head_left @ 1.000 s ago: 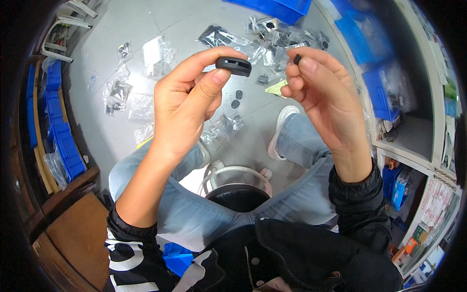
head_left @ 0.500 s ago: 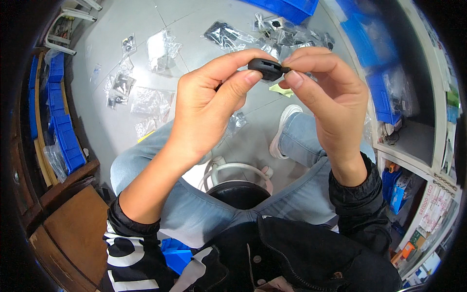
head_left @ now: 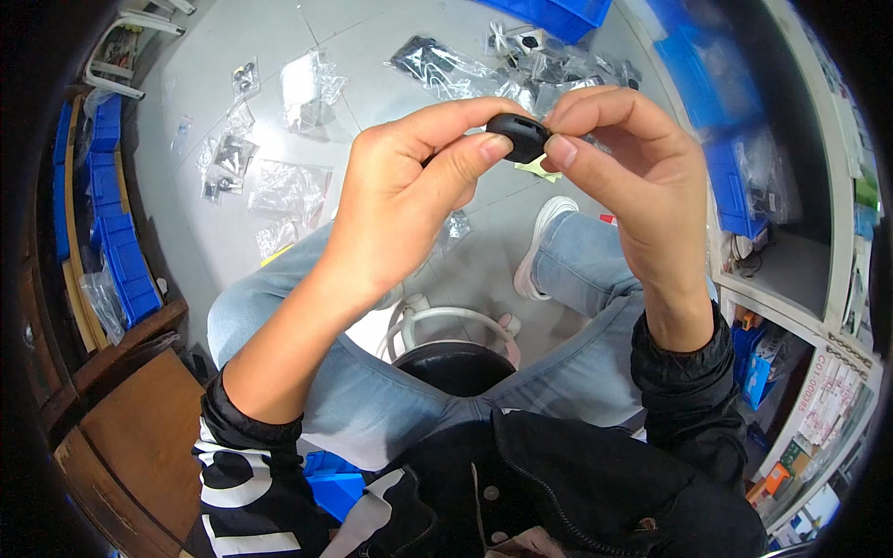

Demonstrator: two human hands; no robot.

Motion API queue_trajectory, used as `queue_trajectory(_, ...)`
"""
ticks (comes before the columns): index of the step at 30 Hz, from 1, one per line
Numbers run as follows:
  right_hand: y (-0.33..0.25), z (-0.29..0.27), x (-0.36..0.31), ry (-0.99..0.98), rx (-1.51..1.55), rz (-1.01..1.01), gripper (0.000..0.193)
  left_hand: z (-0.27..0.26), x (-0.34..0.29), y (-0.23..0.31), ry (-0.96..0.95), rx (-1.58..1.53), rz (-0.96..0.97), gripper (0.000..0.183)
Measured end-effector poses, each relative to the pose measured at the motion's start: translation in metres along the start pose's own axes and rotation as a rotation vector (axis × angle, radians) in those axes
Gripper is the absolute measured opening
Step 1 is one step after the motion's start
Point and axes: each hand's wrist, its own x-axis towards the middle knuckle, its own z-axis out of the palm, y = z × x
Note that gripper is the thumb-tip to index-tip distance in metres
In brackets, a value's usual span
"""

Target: The person sits cross-legged on a chair and assembles small black electronic components. They open plastic bags, remove small black parts, and insert them into larger black housings. The person handles multiple units one at a time, placing finished assemblies on the floor.

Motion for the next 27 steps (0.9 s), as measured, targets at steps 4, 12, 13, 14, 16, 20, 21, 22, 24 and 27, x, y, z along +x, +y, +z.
queue_trajectory(4, -0.0025, 0.0013, -0.0017, 0.015, -0.020, 0.016, 0.011, 0.0003, -0.0003, -0.0012, -0.005, -0.032, -0.006, 0.021)
queue_trajectory(12, -0.0025, -0.0023, -0.0002, -0.025, -0.240, -0.054, 0.009, 0.0006, 0.0006, -0.0046, 0.045, 0.331, 0.197, 0.018)
queue_trajectory(13, -0.0023, -0.0028, 0.0000, -0.032, -0.256, -0.065, 0.009, 0.0002, 0.0003, -0.0044, 0.042, 0.364, 0.207, 0.018)
queue_trajectory(14, -0.0021, -0.0030, 0.0002, -0.039, -0.272, -0.075, 0.009, -0.0002, 0.0000, -0.0043, 0.042, 0.389, 0.210, 0.018)
queue_trajectory(16, -0.0016, -0.0029, 0.0001, -0.038, -0.305, -0.098, 0.009, -0.0007, -0.0001, -0.0042, 0.039, 0.437, 0.255, 0.018)
queue_trajectory(20, -0.0019, -0.0024, 0.0002, -0.036, -0.310, -0.116, 0.009, -0.0007, 0.0002, -0.0043, 0.040, 0.412, 0.264, 0.019)
queue_trajectory(21, -0.0026, -0.0025, -0.0002, -0.032, -0.295, -0.090, 0.009, -0.0006, 0.0007, -0.0043, 0.038, 0.394, 0.249, 0.019)
queue_trajectory(22, -0.0034, -0.0030, -0.0006, -0.028, -0.280, -0.064, 0.009, -0.0005, 0.0013, -0.0042, 0.038, 0.360, 0.233, 0.019)
queue_trajectory(24, -0.0045, -0.0037, -0.0007, -0.026, -0.232, -0.014, 0.008, -0.0013, 0.0009, -0.0027, 0.009, 0.246, 0.140, 0.020)
queue_trajectory(27, -0.0049, -0.0053, 0.0011, -0.031, -0.137, 0.056, 0.009, -0.0035, -0.0005, 0.0007, -0.048, 0.055, -0.032, 0.022)
